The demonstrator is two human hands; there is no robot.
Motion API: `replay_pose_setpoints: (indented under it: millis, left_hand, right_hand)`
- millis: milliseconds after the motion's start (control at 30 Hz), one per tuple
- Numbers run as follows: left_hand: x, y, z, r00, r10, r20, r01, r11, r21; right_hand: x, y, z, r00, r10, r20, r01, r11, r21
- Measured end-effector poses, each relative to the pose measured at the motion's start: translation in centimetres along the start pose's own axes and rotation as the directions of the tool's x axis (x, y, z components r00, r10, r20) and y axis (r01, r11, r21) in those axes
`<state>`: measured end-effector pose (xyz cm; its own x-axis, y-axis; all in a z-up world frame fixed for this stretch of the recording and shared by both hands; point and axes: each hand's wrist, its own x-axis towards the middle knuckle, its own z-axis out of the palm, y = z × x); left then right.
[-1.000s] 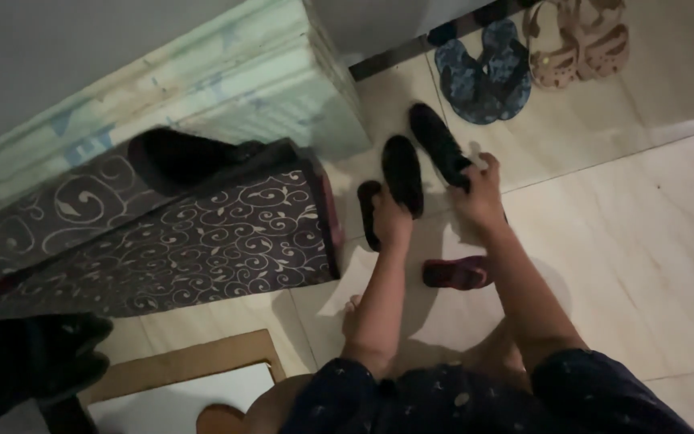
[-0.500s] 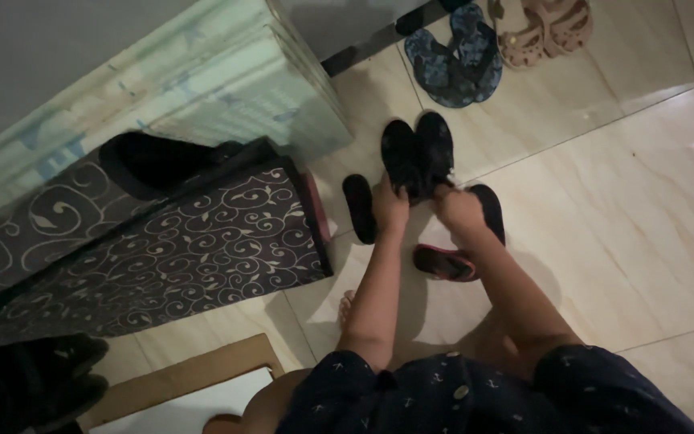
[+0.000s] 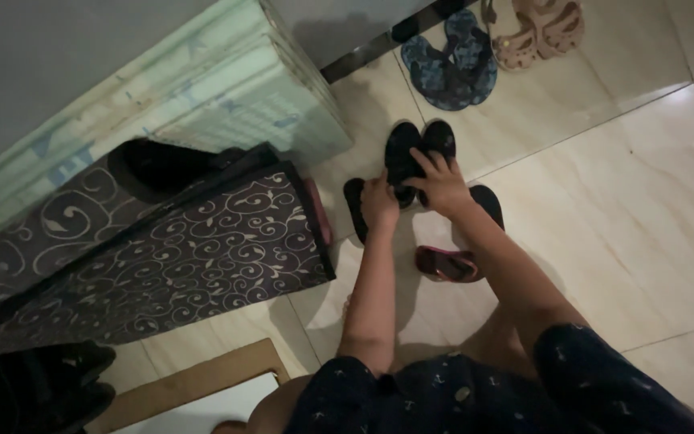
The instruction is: Organize various makeup bottles, a wallet, and a digital scale on a table.
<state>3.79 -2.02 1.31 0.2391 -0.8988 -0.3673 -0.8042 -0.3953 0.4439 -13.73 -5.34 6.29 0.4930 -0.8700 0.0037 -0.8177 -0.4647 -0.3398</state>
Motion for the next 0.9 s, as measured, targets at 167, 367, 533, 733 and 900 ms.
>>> replay_pose_setpoints:
  millis: [167,367,533,733,900]
  left_hand:
    - [-2.1,1.0,-1.9,0.976,0.076,-0.205,-0.112,0.979,-0.169]
    - [-2.8,0.9,-2.5,0.924,-0.032,-0.381,-0.120,0.922,-0.369]
    - [-2.8,0.2,-0.4,0.874,-0.011,-0.485,-0.170,0.930,-0.326]
    - [-4.8,-3.3,15.3,0.948,-0.205,-0.245,0.049,0.850,-0.524]
    - [-8.1,3.1,10.5,0.952,-0.304,0.034,0.175,0.451,-0.875]
  right_hand:
    - [1.3,-0.9,0.5,0.992,0.057,0.114,-0.047,0.995,-0.085]
    - [2.7,-2.3,3.5,0.951,0.267,0.158,-0.252,0.961,-0.111]
    - [4.4,-1.6,4.6,0.854,0.500,0.142,-0.492,0.866,-0.086]
    - [4.5,-0.1,-0.7,0.805,0.589,0.077,-0.574,0.739,0.353]
    - [-1.9,6.2,3.2,0.889,0.453,-0.064,-0.401,0.839,0.367]
